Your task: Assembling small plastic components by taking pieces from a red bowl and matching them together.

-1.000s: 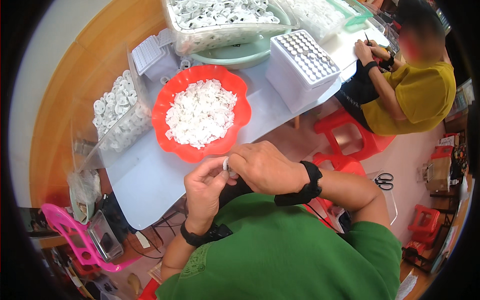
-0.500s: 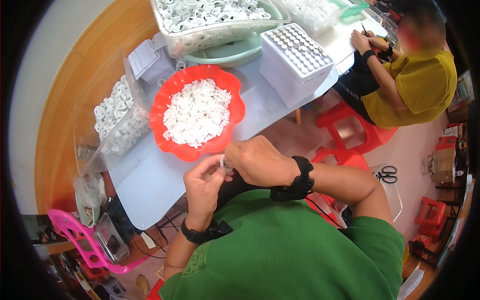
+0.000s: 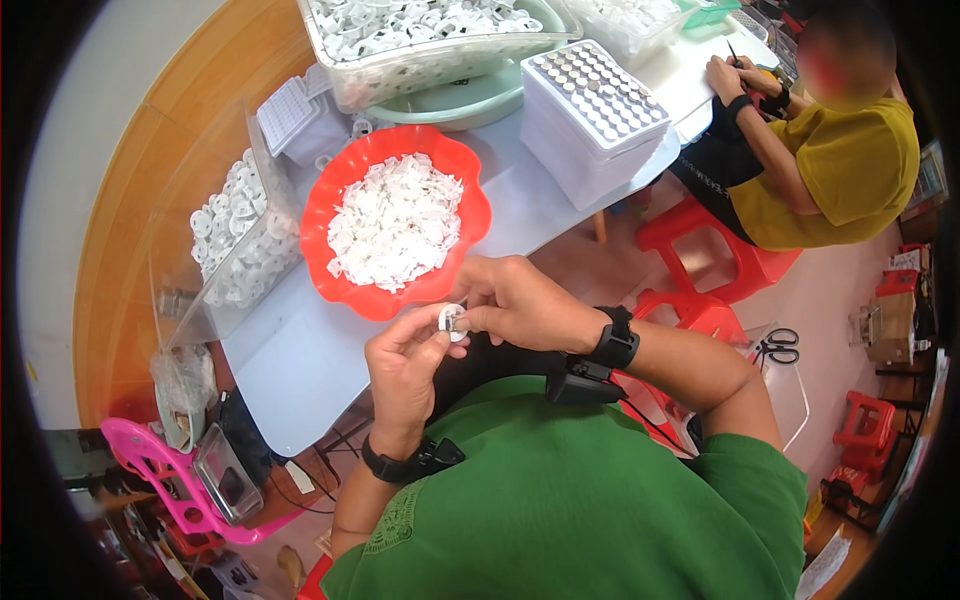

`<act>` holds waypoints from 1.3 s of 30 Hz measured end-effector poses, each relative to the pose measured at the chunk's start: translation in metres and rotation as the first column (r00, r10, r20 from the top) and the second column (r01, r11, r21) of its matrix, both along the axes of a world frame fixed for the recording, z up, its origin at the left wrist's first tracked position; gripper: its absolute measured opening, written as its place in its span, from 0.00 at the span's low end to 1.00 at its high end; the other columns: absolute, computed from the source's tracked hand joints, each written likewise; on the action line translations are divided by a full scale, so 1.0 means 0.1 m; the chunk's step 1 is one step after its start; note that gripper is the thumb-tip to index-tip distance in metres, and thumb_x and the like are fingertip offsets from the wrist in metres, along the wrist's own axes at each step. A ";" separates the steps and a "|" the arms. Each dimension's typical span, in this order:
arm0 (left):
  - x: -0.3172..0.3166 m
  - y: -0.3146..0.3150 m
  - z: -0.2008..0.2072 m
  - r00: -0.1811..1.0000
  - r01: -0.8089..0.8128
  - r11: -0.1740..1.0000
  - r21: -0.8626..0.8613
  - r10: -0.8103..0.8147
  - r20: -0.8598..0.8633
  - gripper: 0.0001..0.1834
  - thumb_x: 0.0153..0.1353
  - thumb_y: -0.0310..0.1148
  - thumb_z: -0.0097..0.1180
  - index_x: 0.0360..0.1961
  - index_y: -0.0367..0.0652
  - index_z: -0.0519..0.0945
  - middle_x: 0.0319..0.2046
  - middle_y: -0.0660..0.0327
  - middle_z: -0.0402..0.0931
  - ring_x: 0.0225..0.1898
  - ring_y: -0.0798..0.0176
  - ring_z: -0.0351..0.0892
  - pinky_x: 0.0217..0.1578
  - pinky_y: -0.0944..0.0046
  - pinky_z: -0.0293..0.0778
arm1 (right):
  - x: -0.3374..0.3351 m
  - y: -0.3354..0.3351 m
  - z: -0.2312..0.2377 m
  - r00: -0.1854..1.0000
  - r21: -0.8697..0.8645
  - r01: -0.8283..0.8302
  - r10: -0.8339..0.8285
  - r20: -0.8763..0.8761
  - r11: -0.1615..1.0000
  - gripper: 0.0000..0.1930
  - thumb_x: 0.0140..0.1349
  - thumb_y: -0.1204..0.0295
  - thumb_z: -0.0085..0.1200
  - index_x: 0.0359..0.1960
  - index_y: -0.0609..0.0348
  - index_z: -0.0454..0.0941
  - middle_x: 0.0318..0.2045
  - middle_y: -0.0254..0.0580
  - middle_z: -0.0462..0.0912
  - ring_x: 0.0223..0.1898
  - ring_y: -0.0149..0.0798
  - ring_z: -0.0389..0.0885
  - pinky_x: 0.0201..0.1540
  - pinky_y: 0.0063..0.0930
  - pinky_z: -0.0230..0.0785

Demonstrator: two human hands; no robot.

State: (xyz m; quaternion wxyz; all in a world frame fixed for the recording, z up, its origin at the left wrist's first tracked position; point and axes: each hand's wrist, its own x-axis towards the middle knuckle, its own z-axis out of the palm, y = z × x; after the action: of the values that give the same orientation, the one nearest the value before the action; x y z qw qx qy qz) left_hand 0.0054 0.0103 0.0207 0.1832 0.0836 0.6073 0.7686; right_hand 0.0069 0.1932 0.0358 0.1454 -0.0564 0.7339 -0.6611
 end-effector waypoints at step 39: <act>0.02 -0.02 0.01 0.998 0.037 0.973 0.226 -0.047 0.042 0.14 0.59 0.19 0.52 0.48 0.29 0.73 0.42 0.52 0.77 0.41 0.62 0.79 0.42 0.64 0.79 | 0.06 -0.03 -0.09 0.936 -0.098 0.149 -0.173 -0.307 0.984 0.05 0.51 0.78 0.60 0.27 0.64 0.75 0.22 0.36 0.76 0.22 0.24 0.74 0.20 0.20 0.63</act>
State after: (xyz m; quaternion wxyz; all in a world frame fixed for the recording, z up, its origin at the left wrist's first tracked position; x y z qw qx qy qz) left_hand 0.0071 0.0087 0.0216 0.2031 0.0984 0.5099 0.8301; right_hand 0.0126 0.1905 0.0272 -0.0301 -0.1061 0.7250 -0.6799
